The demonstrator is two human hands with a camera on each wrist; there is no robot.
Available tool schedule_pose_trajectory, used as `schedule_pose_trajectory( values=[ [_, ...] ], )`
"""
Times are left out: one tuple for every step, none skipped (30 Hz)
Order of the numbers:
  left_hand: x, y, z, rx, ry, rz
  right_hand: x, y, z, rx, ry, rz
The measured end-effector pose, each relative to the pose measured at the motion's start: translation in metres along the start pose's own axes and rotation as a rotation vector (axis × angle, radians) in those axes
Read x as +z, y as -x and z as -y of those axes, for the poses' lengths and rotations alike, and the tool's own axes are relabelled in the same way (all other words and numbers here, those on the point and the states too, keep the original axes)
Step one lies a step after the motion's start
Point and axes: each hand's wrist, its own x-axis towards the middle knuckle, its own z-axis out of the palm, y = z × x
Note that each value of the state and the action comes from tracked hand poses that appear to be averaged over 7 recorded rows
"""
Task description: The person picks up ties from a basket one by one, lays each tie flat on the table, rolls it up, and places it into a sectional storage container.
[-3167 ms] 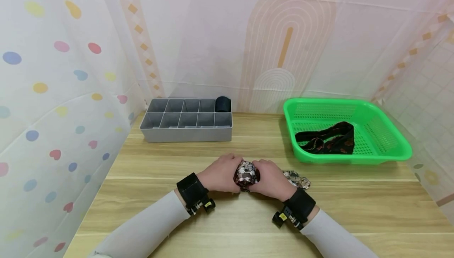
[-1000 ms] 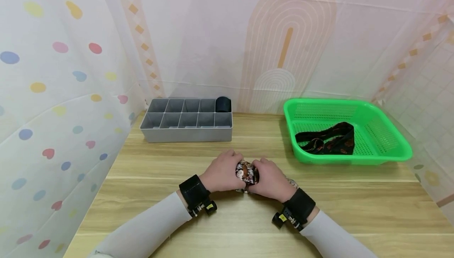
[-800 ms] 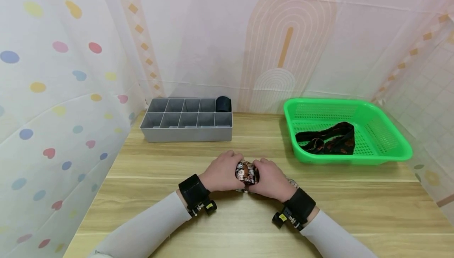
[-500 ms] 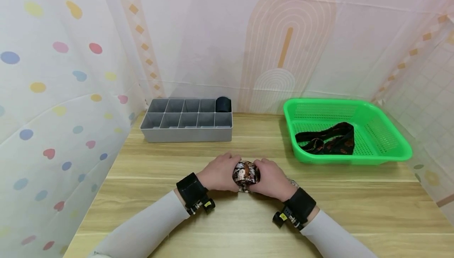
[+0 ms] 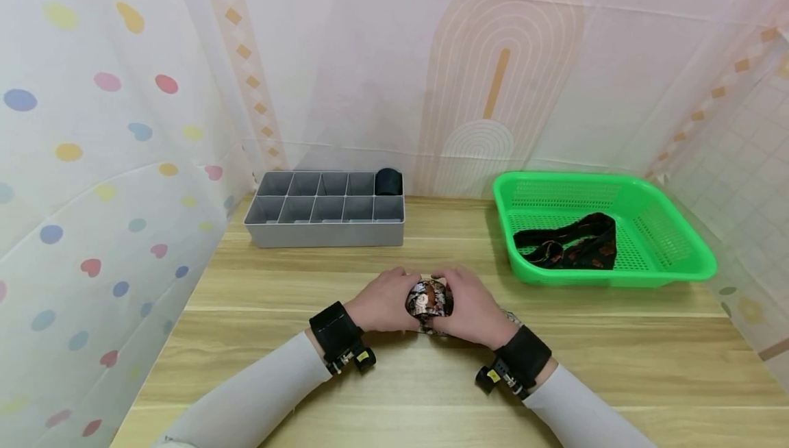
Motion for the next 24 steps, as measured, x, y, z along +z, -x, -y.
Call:
schedule_pose_trajectory(
  values=[
    [0.0000,-0.0001,0.0002,0.001,-0.001,0.001,-0.0016,0.0002,0.0012,-0.005,-0.019,-0.008],
    [0.0001,-0.0001,0.0006,0.000,-0.003,0.002,-0.0034,0.0006,0.0026,-0.012,-0.035,-0.018],
    [0.0002,-0.0003,0.0009,0.000,-0.004,0.003,-0.0054,0.0011,0.0042,-0.022,-0.047,-0.027],
    [0.0002,-0.0001,0.0009,0.000,-0.006,0.005,-0.0067,0.0013,0.0051,-0.034,-0.052,-0.035],
    [0.0004,-0.0002,0.0011,0.001,-0.010,0.006,-0.0075,0.0014,0.0056,-0.045,-0.050,-0.040],
    [0.0008,-0.0003,0.0014,0.001,-0.017,0.007,-0.0079,0.0016,0.0058,-0.051,-0.045,-0.040],
    [0.0010,-0.0003,0.0015,0.003,-0.022,0.006,-0.0083,0.0017,0.0060,-0.053,-0.047,-0.038],
    [0.0011,-0.0004,0.0014,0.005,-0.025,0.005,-0.0079,0.0017,0.0057,-0.054,-0.047,-0.036],
    [0.0013,-0.0006,0.0013,0.009,-0.027,0.004,-0.0076,0.0018,0.0055,-0.053,-0.047,-0.033],
    [0.0015,-0.0008,0.0014,0.013,-0.029,0.002,-0.0073,0.0018,0.0056,-0.049,-0.050,-0.030],
    [0.0016,-0.0008,0.0012,0.016,-0.030,0.001,-0.0071,0.0019,0.0057,-0.045,-0.054,-0.026],
    [0.0017,-0.0008,0.0010,0.019,-0.033,0.001,-0.0068,0.0019,0.0058,-0.042,-0.058,-0.023],
    [0.0016,-0.0009,0.0007,0.022,-0.033,0.000,-0.0067,0.0019,0.0057,-0.041,-0.063,-0.021],
    [0.0016,-0.0010,0.0005,0.023,-0.035,0.001,-0.0068,0.0020,0.0060,-0.041,-0.066,-0.020],
    [0.0016,-0.0010,0.0003,0.023,-0.034,0.002,-0.0075,0.0021,0.0068,-0.040,-0.068,-0.019],
    [0.0015,-0.0010,0.0001,0.022,-0.031,0.004,-0.0079,0.0021,0.0071,-0.040,-0.068,-0.020],
    [0.0011,-0.0009,-0.0004,0.019,-0.028,0.006,-0.0082,0.0022,0.0072,-0.039,-0.068,-0.022],
    [0.0009,-0.0011,-0.0004,0.015,-0.023,0.009,-0.0084,0.0022,0.0072,-0.036,-0.067,-0.024],
    [0.0006,-0.0012,-0.0003,0.010,-0.015,0.012,-0.0091,0.0024,0.0077,-0.033,-0.067,-0.026],
    [-0.0001,-0.0013,-0.0004,0.005,-0.002,0.015,-0.0094,0.0026,0.0077,-0.030,-0.064,-0.029],
    [-0.0008,-0.0012,-0.0004,-0.003,0.011,0.018,-0.0096,0.0027,0.0078,-0.026,-0.061,-0.033],
    [-0.0015,-0.0013,0.0000,-0.011,0.022,0.019,-0.0097,0.0028,0.0079,-0.022,-0.058,-0.037],
    [-0.0024,-0.0013,0.0003,-0.016,0.030,0.018,-0.0097,0.0029,0.0079,-0.018,-0.054,-0.042],
    [-0.0033,-0.0012,0.0008,-0.021,0.039,0.015,-0.0096,0.0029,0.0079,-0.015,-0.052,-0.046]
  ],
)
